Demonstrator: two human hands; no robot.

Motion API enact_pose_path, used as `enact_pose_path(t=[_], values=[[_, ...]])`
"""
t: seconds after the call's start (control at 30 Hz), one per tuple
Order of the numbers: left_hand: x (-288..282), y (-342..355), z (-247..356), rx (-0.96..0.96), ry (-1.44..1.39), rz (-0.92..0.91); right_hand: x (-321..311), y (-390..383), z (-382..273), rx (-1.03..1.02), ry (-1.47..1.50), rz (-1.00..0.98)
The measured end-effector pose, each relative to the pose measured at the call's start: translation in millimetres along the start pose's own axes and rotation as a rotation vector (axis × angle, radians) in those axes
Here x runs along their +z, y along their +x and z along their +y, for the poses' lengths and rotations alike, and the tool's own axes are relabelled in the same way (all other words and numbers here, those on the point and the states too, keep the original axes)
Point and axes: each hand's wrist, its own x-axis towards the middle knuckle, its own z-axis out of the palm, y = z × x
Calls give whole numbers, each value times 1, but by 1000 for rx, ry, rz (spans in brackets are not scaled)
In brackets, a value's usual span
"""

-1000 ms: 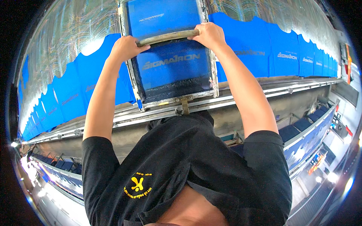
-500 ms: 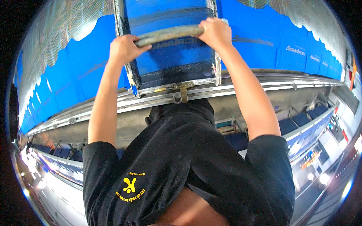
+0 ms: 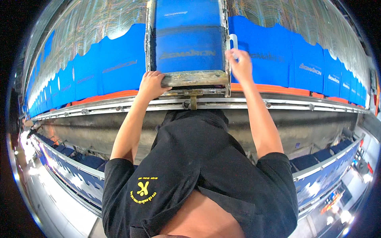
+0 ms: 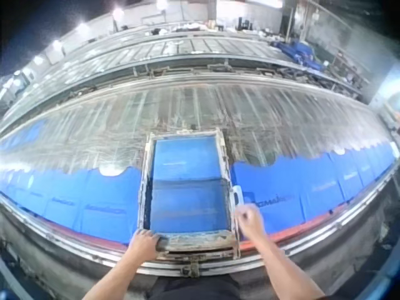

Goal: The person repeatedly pulls a squeegee across a screen printing frame to apply ink onto a blue fabric surface. They adjust the fabric edges between passes and continue the printing motion across the same area.

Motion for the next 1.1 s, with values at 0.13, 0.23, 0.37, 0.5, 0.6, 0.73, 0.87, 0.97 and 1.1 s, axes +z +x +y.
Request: enact_pose_path(t=[0.13, 0.23, 0.37, 0.5, 0.6, 0.73, 0.87, 0.97, 1.1], values=[[2, 0, 41, 92, -120, -47, 27, 77, 50, 277, 366, 197], [29, 18, 42, 142, -147, 56, 54, 107, 56, 180, 261, 140], [19, -3, 11, 207, -253, 166, 48, 127, 27, 185, 402, 259], [-3, -68, -32, 188, -354, 164, 97, 62, -57, 166, 469, 302], [-1, -65, -118, 171, -367, 232, 170, 77, -93, 130, 508, 305], [-23, -101, -212, 92, -348, 163, 270, 50, -153, 229, 599, 272], [-15, -126, -286, 74, -370, 198, 329, 38, -214, 307, 654, 233], [-17, -141, -315, 70, -387, 138, 360, 38, -222, 300, 548, 270], [-2, -144, -334, 126, -358, 168, 372, 46, -220, 278, 368, 257]])
